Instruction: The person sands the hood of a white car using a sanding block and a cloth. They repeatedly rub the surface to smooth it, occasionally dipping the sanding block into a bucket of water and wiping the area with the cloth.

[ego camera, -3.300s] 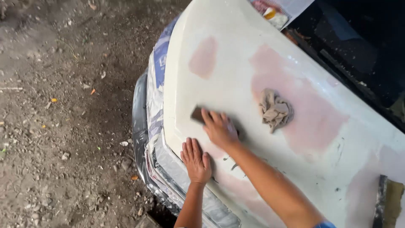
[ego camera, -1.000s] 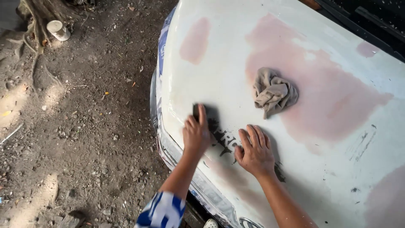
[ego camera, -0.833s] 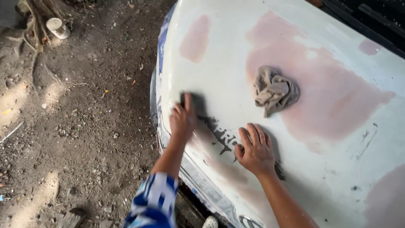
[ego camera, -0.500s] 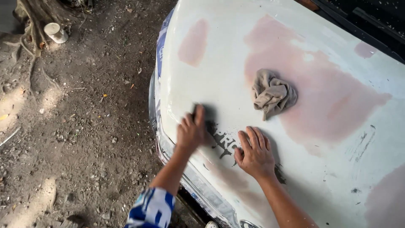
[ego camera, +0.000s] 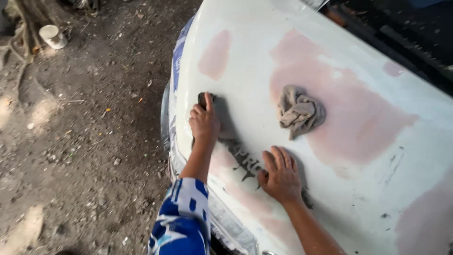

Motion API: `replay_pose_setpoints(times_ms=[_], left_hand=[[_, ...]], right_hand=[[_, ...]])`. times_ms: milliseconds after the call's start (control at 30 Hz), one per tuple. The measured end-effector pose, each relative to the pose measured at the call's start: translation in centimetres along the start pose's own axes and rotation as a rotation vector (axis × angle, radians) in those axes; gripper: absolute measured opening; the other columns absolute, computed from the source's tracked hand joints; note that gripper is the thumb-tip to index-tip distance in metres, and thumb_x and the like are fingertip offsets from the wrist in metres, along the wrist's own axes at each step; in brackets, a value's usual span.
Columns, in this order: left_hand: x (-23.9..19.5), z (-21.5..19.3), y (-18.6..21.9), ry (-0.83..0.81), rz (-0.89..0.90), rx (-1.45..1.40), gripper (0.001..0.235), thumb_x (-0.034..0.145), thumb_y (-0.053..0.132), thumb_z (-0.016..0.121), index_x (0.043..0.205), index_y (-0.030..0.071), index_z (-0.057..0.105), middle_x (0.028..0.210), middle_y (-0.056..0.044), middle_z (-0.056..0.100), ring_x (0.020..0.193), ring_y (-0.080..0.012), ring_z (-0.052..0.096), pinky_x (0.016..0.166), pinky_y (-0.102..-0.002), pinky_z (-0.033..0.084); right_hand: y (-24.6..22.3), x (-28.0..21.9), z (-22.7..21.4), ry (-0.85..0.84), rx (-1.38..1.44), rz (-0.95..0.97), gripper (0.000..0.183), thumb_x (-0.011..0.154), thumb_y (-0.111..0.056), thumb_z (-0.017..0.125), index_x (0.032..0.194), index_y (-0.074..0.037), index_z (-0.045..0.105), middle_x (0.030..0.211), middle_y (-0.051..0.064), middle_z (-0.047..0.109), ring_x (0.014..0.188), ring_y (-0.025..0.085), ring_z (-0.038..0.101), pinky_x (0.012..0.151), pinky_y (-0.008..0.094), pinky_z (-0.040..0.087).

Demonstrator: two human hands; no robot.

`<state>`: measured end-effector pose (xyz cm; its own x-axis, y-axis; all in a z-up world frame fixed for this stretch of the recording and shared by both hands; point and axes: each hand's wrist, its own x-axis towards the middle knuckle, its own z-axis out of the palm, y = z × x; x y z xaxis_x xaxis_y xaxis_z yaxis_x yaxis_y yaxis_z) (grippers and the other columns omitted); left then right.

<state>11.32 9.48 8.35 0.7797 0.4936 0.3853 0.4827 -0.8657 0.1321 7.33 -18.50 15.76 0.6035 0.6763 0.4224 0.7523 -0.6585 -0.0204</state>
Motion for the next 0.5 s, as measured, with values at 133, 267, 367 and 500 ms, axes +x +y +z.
replay_pose_setpoints(times_ms=[133,267,367,500], left_hand=[[-5.4,-1.7,2.7,0.061,0.031,-0.150,0.083,0.090,0.014,0.058,0.165,0.009,0.023,0.114,-0.027,0.060,0.091,-0.0386,0.064,0.071,-0.046,0.057],[-6.5,-2.6,1.1,-0.039,0.221,-0.138,0.088,0.081,0.023,0.063,0.159,0.009,0.025,0.113,-0.030,0.059,0.087,-0.0399,0.063,0.063,-0.047,0.057],[-0.6,-0.6,0.0,-0.095,0.081,-0.084,0.082,0.089,0.024,0.061,0.161,0.012,0.024,0.115,-0.027,0.060,0.092,-0.0381,0.063,0.067,-0.046,0.057],[-3.2,-0.3,4.9,0.001,0.029,0.016,0.090,0.084,0.021,0.061,0.164,0.008,0.022,0.127,-0.033,0.057,0.093,-0.0371,0.064,0.070,-0.044,0.057]], right_hand=[[0.1,-0.1,0.0,0.082,-0.032,-0.056,0.048,0.089,-0.031,0.064,0.130,-0.006,0.063,0.140,0.019,0.054,0.134,0.037,0.048,0.107,0.053,0.041],[-0.3,0.4,-0.6,-0.015,0.015,-0.006,0.051,0.082,-0.031,0.065,0.126,-0.006,0.063,0.137,0.019,0.054,0.133,0.036,0.047,0.105,0.053,0.041],[0.2,0.4,0.0,0.023,0.021,-0.021,0.049,0.085,-0.030,0.065,0.128,-0.006,0.063,0.138,0.018,0.053,0.134,0.036,0.048,0.106,0.053,0.041],[-0.2,0.0,-0.2,-0.018,-0.021,0.008,0.051,0.084,-0.031,0.064,0.129,-0.007,0.063,0.140,0.017,0.052,0.135,0.035,0.047,0.109,0.053,0.040]])
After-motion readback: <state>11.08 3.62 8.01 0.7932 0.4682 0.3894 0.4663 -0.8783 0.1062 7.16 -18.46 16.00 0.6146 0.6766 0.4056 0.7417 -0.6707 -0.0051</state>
